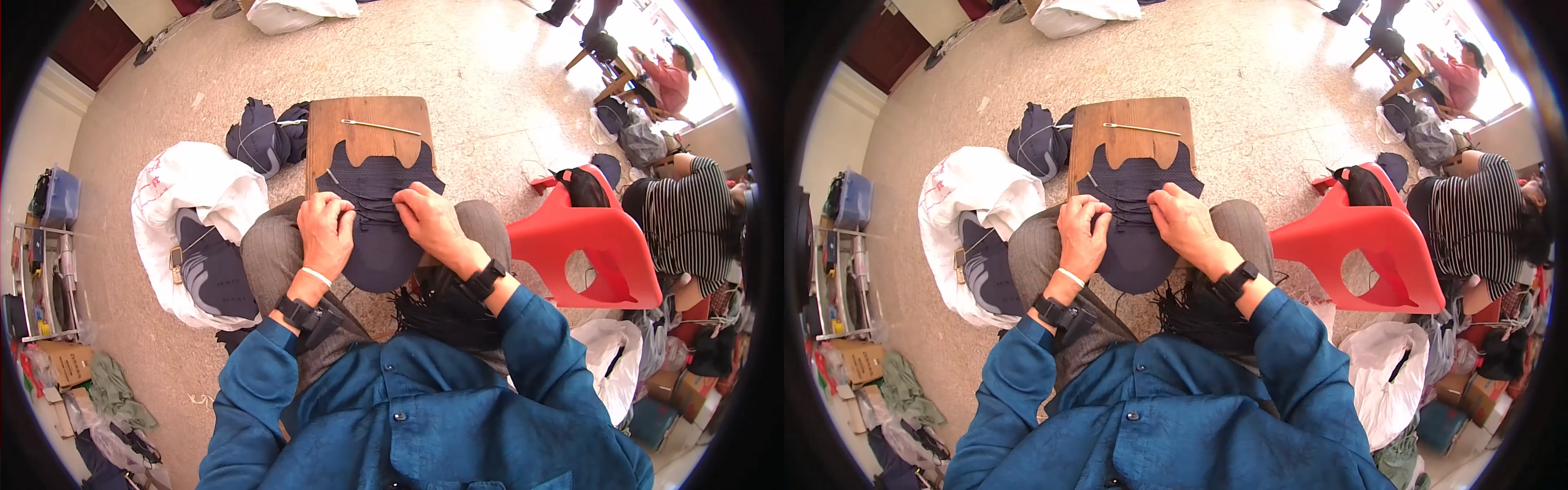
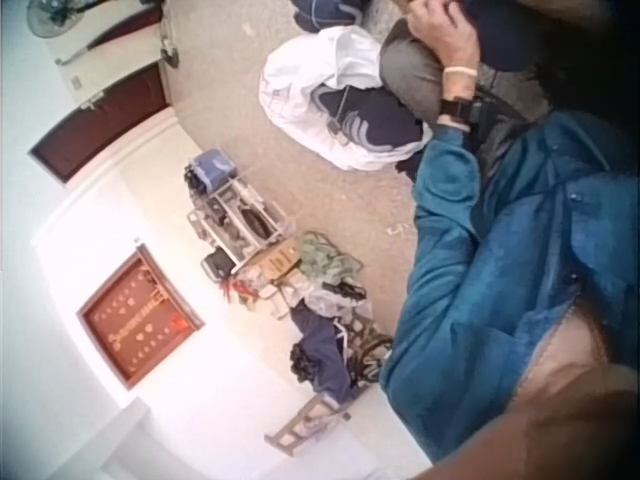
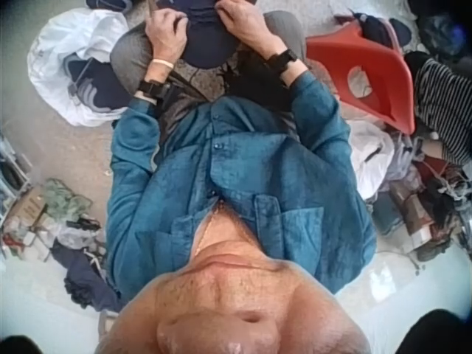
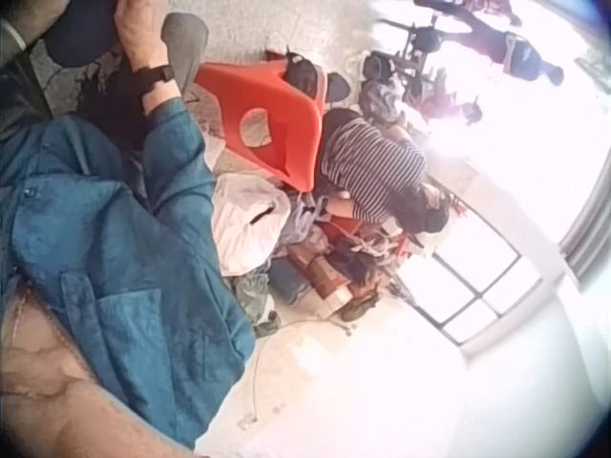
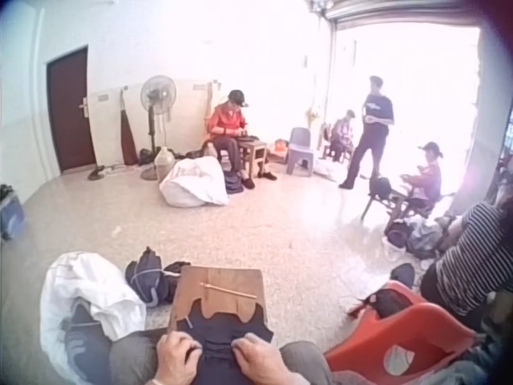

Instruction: Hand-stitching or lacing components of a shoe upper.

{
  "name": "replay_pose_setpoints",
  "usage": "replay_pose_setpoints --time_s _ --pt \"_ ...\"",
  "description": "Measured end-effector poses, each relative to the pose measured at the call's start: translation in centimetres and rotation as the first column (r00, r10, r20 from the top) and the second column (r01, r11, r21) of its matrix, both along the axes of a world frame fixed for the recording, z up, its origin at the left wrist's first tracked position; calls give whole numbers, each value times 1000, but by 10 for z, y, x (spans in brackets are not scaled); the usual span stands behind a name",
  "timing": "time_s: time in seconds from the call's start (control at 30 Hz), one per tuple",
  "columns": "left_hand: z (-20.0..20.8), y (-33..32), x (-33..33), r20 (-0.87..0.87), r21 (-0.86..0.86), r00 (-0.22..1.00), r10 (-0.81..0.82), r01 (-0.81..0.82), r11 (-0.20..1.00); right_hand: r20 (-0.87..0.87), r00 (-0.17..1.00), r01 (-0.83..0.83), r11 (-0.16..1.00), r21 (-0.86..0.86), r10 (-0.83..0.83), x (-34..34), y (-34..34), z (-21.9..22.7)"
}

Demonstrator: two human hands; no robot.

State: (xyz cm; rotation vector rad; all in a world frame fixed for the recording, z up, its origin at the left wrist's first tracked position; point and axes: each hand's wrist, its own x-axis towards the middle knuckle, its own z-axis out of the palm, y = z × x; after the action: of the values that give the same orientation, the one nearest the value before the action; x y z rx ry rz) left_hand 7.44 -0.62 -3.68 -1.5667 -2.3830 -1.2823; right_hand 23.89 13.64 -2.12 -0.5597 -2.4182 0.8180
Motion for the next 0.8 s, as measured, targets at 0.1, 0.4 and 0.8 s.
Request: replay_pose_setpoints --time_s 0.1,0.4,0.8 --pt "2 2 8 -60 -6 997 -44 43 999 86 993 -94 984 153 81 -14 6 -3" --pt "3 0 3 -23 -58 998 -58 57 997 263 953 -212 950 228 150 -4 22 5" --pt "15 21 -15 -57 -56 977 -206 203 978 60 991 124 986 -113 -118 21 5 -3"
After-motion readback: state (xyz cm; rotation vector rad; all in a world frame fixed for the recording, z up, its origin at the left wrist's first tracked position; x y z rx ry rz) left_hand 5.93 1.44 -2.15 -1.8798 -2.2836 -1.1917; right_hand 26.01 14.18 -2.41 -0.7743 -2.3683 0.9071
